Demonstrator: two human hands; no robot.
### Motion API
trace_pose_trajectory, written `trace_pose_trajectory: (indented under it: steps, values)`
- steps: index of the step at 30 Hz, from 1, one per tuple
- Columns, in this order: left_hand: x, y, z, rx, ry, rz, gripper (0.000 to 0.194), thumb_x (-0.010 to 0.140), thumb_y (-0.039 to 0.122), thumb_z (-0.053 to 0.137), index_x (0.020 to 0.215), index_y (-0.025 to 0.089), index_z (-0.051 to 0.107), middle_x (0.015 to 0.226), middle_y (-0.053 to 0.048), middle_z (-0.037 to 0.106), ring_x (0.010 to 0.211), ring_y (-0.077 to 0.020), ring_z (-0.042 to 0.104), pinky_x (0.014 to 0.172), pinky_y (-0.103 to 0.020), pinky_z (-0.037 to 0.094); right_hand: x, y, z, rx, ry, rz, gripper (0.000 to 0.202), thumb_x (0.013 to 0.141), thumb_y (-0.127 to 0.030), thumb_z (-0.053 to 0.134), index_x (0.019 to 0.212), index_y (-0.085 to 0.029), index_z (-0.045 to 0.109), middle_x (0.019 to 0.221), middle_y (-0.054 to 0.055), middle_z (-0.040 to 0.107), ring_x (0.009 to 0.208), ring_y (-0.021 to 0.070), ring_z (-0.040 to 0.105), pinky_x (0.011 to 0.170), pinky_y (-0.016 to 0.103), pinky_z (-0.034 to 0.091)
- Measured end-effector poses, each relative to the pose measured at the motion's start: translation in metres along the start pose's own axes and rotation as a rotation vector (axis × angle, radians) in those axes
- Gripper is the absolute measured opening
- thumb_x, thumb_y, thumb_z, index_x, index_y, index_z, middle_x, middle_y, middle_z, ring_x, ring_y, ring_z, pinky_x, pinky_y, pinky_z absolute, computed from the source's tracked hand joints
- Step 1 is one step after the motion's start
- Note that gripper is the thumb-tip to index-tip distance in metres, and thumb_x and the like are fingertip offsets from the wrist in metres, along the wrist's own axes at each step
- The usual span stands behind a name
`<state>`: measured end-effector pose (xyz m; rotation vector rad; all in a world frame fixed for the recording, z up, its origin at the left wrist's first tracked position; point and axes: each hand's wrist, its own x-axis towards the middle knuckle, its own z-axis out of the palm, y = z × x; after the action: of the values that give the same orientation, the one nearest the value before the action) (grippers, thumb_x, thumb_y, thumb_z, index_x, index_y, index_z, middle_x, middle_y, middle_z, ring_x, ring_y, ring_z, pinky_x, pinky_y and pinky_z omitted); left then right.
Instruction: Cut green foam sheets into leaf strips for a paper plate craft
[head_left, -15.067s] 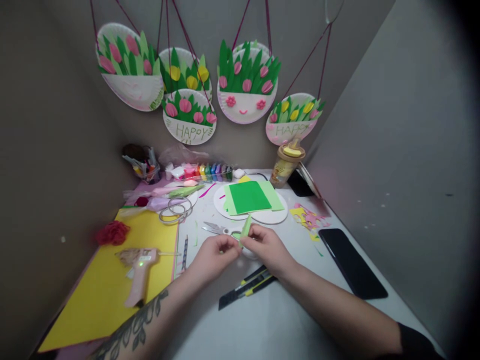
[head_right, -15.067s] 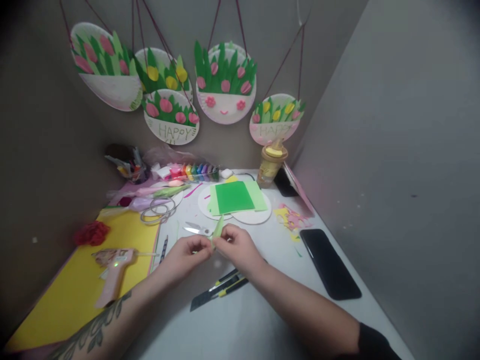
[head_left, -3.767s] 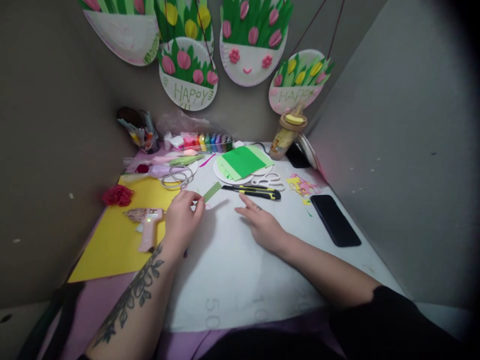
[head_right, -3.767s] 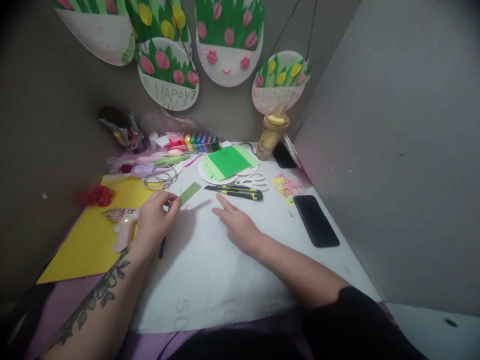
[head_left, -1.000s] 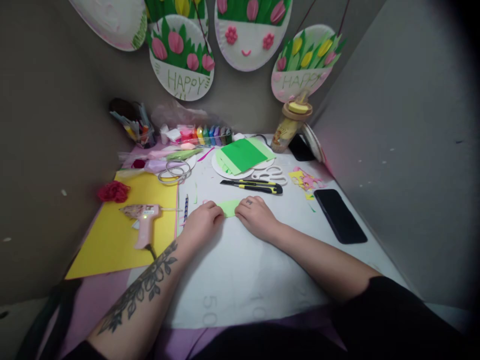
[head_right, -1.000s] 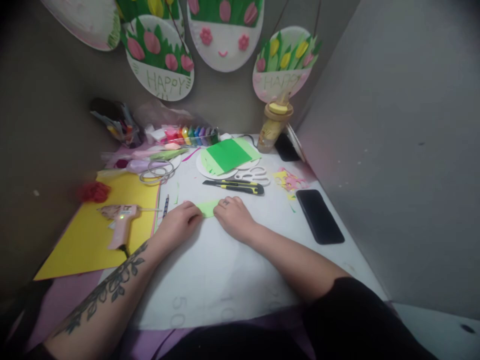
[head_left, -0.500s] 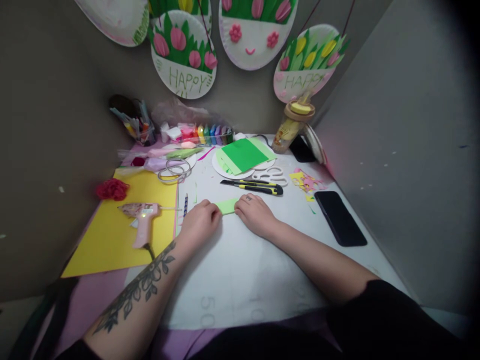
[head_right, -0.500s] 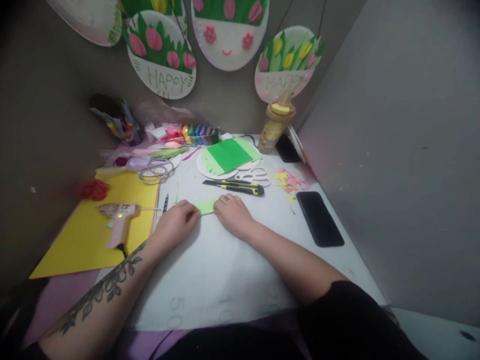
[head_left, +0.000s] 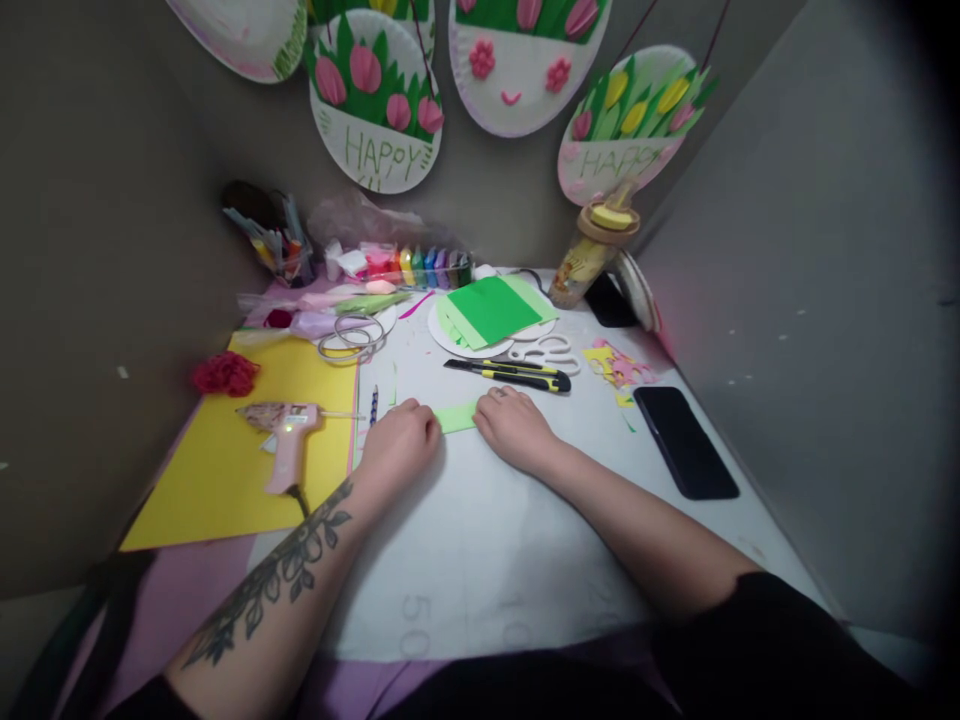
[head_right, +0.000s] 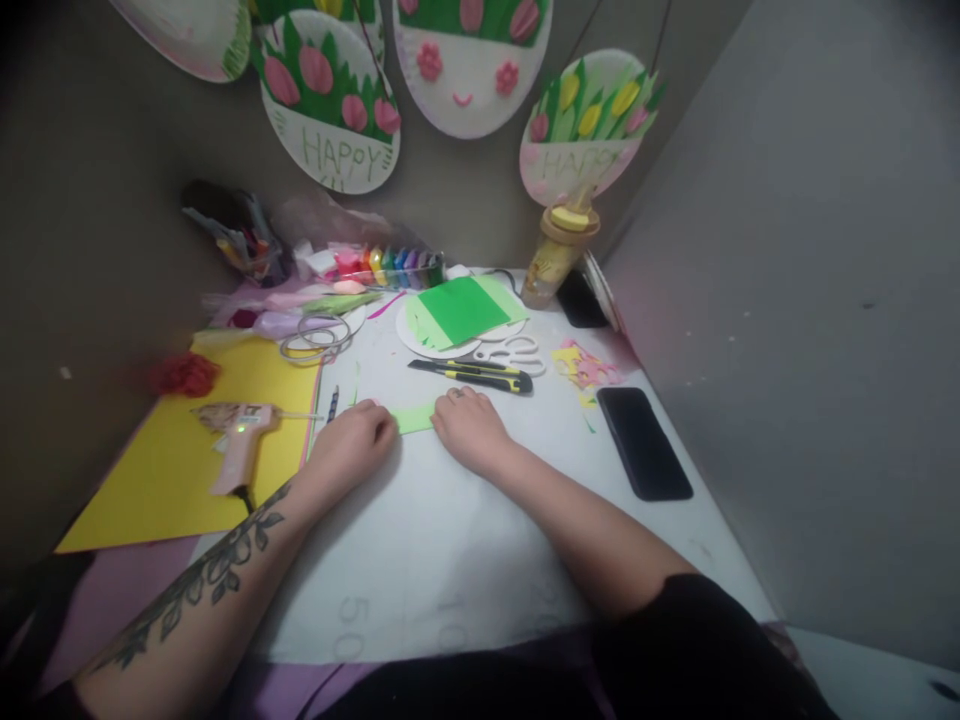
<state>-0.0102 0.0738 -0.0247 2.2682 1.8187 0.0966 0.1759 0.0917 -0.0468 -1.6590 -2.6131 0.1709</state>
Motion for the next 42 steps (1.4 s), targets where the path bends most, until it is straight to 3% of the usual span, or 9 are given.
trace_pose_trajectory:
  steps: [11, 17, 20, 23, 27, 32, 35, 42]
  values:
    - [0.001, 0.004, 0.000, 0.060, -0.024, -0.018, 0.027, 0.089, 0.025, 0.038, 0.081, 0.018, 0.063, 0.086, -0.005, 0.061, 0.080, -0.0187, 0.059, 0.060, -0.028, 0.036, 0.002, -0.003, 0.001, -0.022, -0.003, 0.036, 0.019, 0.093, -0.027, 0.045, 0.093, -0.016, 0.061, 0.098, 0.010, 0.064, 0.099, 0.0267, 0.053, 0.079, 0.035, 0.036]
    - [0.001, 0.004, -0.003, 0.026, -0.020, -0.020, 0.023, 0.088, 0.022, 0.042, 0.091, 0.019, 0.064, 0.089, -0.005, 0.060, 0.081, -0.0190, 0.058, 0.062, -0.028, 0.037, 0.004, 0.001, 0.001, 0.075, 0.024, 0.050, 0.012, 0.090, -0.026, 0.050, 0.088, -0.018, 0.059, 0.093, 0.007, 0.063, 0.093, 0.0236, 0.053, 0.076, 0.032, 0.036]
    - [0.001, -0.002, 0.000, -0.041, -0.009, 0.116, 0.027, 0.088, 0.020, 0.045, 0.104, 0.025, 0.066, 0.096, -0.004, 0.059, 0.088, -0.0182, 0.056, 0.070, -0.028, 0.039, 0.004, 0.004, 0.000, 0.179, 0.043, 0.056, 0.006, 0.088, -0.024, 0.054, 0.091, -0.020, 0.057, 0.090, 0.004, 0.062, 0.089, 0.0212, 0.053, 0.075, 0.031, 0.036]
    - [0.002, -0.005, 0.003, -0.035, -0.049, 0.282, 0.029, 0.091, 0.024, 0.045, 0.103, 0.032, 0.070, 0.094, -0.004, 0.058, 0.092, -0.0190, 0.053, 0.078, -0.029, 0.038, 0.004, 0.007, 0.002, 0.265, 0.068, 0.000, 0.009, 0.088, -0.019, 0.052, 0.091, -0.021, 0.060, 0.091, 0.004, 0.060, 0.089, 0.0194, 0.051, 0.078, 0.030, 0.036]
    - [0.001, -0.003, -0.003, 0.065, -0.098, 0.265, 0.034, 0.095, 0.035, 0.039, 0.102, 0.027, 0.071, 0.093, -0.006, 0.058, 0.095, -0.0217, 0.050, 0.078, -0.031, 0.037, 0.003, 0.012, 0.010, 0.299, 0.130, -0.197, 0.022, 0.090, -0.014, 0.048, 0.094, -0.023, 0.068, 0.097, 0.005, 0.059, 0.094, 0.0184, 0.049, 0.083, 0.031, 0.035]
    - [-0.007, -0.001, -0.016, 0.172, -0.147, 0.224, 0.034, 0.094, 0.030, 0.037, 0.106, 0.025, 0.069, 0.096, -0.008, 0.059, 0.098, -0.0238, 0.052, 0.076, -0.032, 0.038, 0.000, 0.013, 0.015, 0.204, 0.163, -0.377, 0.023, 0.093, -0.025, 0.051, 0.103, -0.030, 0.070, 0.107, 0.004, 0.061, 0.098, 0.0206, 0.048, 0.085, 0.035, 0.032]
    - [-0.013, 0.001, -0.020, 0.220, -0.165, 0.234, 0.032, 0.092, 0.020, 0.040, 0.112, 0.022, 0.065, 0.094, -0.011, 0.060, 0.096, -0.0262, 0.053, 0.071, -0.033, 0.040, -0.005, 0.014, 0.013, 0.123, 0.155, -0.384, 0.025, 0.095, -0.029, 0.048, 0.109, -0.031, 0.069, 0.109, 0.003, 0.063, 0.099, 0.0217, 0.047, 0.085, 0.036, 0.030]
    - [-0.021, 0.005, -0.026, 0.311, -0.215, 0.242, 0.024, 0.087, 0.012, 0.044, 0.092, 0.013, 0.068, 0.087, -0.015, 0.061, 0.092, -0.0292, 0.056, 0.067, -0.036, 0.042, -0.019, 0.026, 0.013, 0.068, 0.230, -0.300, 0.022, 0.094, -0.024, 0.051, 0.102, -0.027, 0.071, 0.104, 0.004, 0.068, 0.095, 0.0207, 0.049, 0.077, 0.034, 0.029]
